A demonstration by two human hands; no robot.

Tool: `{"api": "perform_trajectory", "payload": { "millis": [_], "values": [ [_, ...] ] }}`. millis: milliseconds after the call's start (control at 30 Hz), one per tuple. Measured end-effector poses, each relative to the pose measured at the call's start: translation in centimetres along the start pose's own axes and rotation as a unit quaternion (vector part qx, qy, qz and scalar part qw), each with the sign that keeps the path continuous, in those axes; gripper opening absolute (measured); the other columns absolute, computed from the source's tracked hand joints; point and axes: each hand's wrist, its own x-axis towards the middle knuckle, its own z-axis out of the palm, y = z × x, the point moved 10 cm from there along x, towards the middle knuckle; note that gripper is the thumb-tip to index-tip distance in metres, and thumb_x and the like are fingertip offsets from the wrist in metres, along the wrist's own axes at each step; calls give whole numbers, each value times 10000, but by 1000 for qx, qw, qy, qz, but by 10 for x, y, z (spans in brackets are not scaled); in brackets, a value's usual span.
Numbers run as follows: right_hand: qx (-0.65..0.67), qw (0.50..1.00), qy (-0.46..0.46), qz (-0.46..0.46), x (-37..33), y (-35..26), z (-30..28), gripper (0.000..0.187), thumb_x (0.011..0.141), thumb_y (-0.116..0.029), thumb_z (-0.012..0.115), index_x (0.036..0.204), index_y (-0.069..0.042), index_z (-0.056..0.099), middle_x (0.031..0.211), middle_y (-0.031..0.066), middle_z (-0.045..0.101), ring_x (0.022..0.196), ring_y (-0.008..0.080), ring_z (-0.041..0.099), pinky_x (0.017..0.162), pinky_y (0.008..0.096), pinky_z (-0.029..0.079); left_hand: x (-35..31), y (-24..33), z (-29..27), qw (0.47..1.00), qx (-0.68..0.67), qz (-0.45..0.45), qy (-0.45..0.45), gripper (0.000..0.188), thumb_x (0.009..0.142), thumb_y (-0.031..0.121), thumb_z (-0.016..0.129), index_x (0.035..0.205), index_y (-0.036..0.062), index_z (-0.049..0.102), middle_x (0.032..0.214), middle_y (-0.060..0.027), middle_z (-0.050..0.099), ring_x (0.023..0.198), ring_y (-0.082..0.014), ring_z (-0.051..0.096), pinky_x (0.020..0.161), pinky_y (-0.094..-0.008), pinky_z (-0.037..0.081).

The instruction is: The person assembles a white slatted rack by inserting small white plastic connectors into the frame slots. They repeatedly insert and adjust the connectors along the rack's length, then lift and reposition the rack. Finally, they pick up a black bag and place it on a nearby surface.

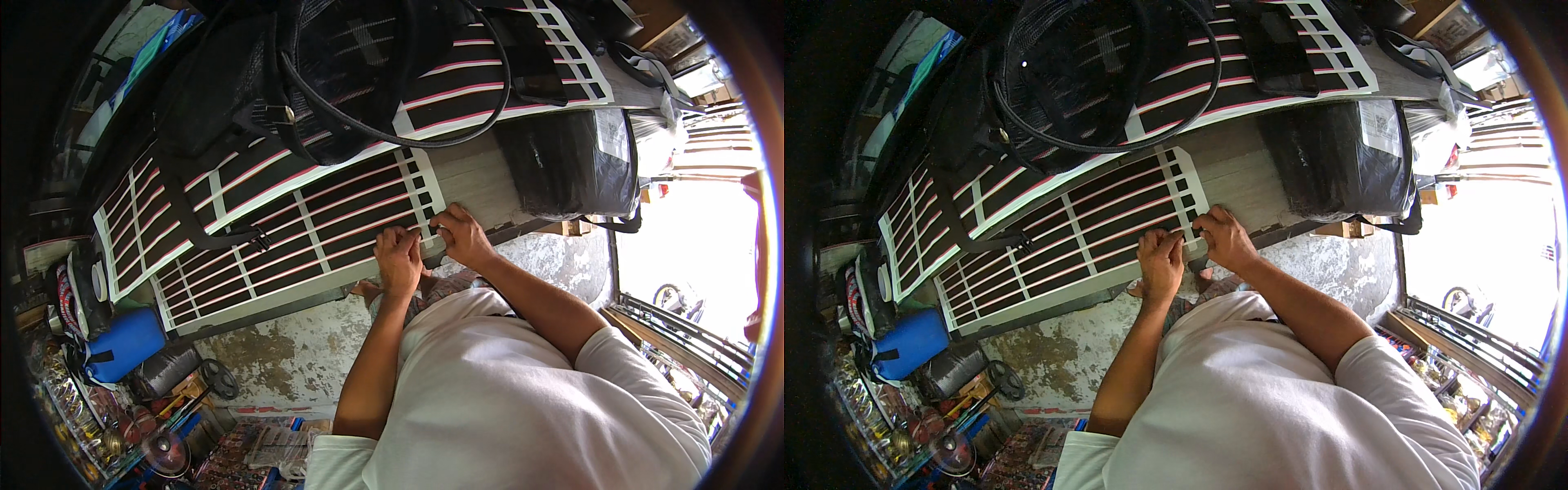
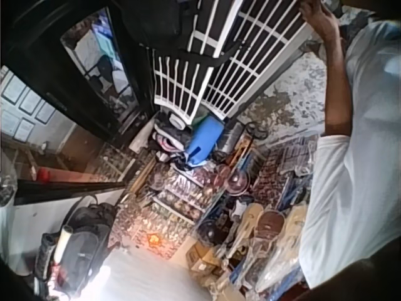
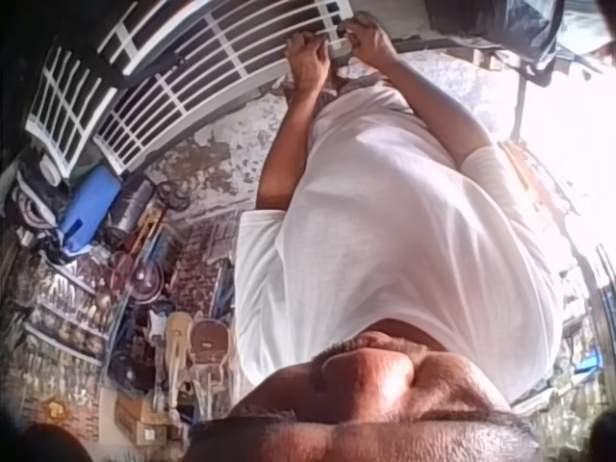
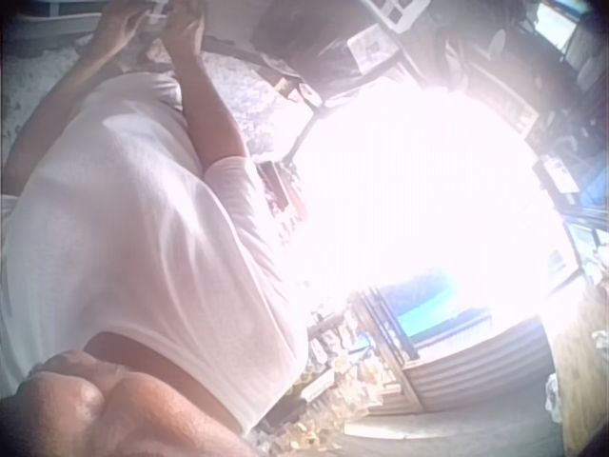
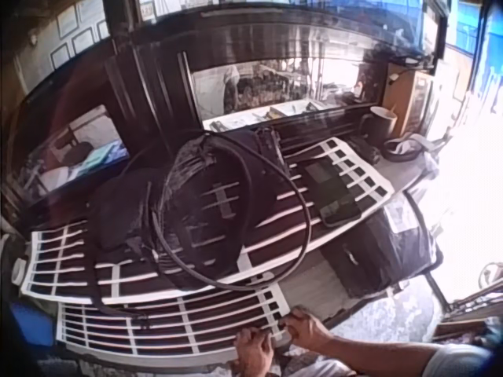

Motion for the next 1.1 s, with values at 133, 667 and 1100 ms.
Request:
{"api": "perform_trajectory", "payload": {
  "millis": [133,667,1100],
  "values": [
    [-6,1000,4,-8,0,-1,-1,278,889,64,722,1129,-75,723,1041,159,605,1005,399,654,889,496,549,0,-1,-1,1000,-3,12,-10,253,931,80,813,1169,166,824,1049,-57,624,987,-298,610,830,-477,483],
    [-2,998,53,27,6,8,2,218,878,-2,787,1027,-25,630,1010,169,650,966,421,652,859,503,542,0,-3,-5,999,-38,2,-3,321,947,25,766,1251,125,776,1083,-107,666,1001,-340,635,873,-477,505],
    [2,999,37,28,8,3,-3,165,898,29,746,1010,-30,640,1008,175,640,957,430,657,831,508,544,3,2,-7,999,-27,3,-18,280,952,35,766,1225,96,746,1073,-122,660,972,-345,630,862,-488,518]
  ]
}}
